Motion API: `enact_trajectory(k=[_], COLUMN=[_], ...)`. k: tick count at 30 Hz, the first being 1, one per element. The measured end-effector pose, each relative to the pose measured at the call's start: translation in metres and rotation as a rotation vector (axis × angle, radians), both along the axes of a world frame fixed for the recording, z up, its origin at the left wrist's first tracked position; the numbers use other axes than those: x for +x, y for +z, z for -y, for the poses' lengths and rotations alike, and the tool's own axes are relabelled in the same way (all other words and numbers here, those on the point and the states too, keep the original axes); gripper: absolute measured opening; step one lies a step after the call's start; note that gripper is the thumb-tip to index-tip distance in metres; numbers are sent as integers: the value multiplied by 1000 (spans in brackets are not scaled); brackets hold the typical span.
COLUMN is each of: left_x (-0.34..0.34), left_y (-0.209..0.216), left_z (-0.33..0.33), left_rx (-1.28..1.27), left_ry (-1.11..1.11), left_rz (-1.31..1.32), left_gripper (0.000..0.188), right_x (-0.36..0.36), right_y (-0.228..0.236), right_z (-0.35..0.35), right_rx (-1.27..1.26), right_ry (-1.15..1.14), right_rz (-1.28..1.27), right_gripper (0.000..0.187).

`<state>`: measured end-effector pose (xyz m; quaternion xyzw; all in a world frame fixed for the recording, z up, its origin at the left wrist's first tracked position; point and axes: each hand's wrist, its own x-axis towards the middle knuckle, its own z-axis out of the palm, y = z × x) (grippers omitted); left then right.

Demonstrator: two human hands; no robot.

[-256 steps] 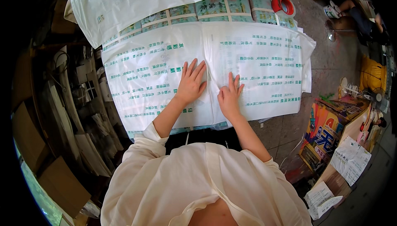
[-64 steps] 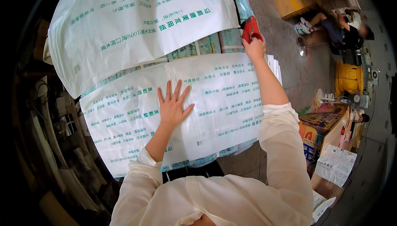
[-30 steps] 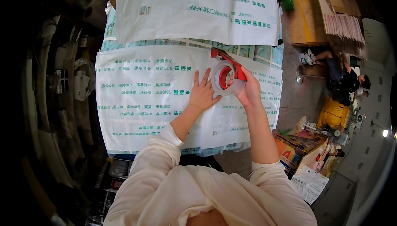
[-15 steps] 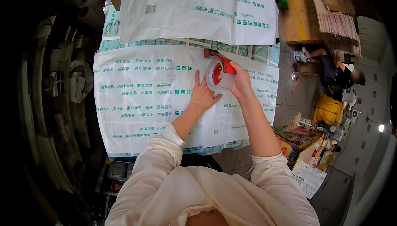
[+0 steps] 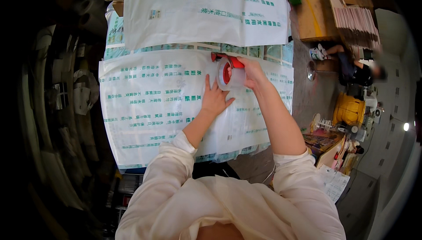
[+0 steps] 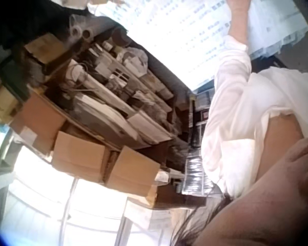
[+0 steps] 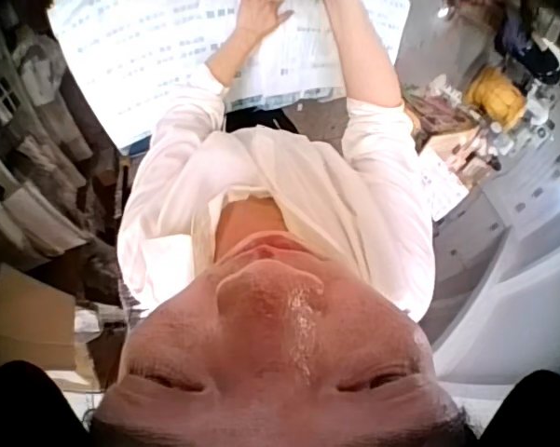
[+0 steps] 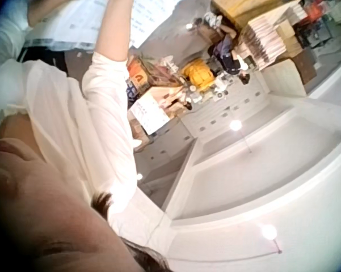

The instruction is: The person folds white plastic shipping bags over items on a table and seals them using a red handheld tape dispenser. The person repeatedly smooths the bags and applies tape to the edges to secure the contents.

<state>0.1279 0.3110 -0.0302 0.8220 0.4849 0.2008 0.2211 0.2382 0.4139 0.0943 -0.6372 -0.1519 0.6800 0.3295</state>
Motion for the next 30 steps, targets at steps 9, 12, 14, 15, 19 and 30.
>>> enact_trajectory(k=[9, 12, 14, 15, 19, 30], left_x=[-14, -29, -30, -28, -19, -65], left_y=[7, 40, 58, 59, 42, 16], left_z=[5, 43, 77, 92, 121, -158], left_rx=[-55, -46, -75, -107, -144, -285], left_ry=[-77, -84, -109, -102, -59, 270], left_rz=[48, 8, -16, -28, -54, 625], left_gripper=[68, 73, 76, 76, 68, 23], right_x=[-6, 0, -2, -4, -15, -21], right_y=[-3, -21, -21, -19, -6, -48], right_z=[-2, 1, 6, 8, 14, 80], right_rx=[-4, 68, 118, 110, 123, 348], right_ry=[-65, -37, 4, -2, -32, -189], right_rz=[78, 29, 98, 105, 122, 19], right_gripper=[30, 30, 30, 30, 30, 30])
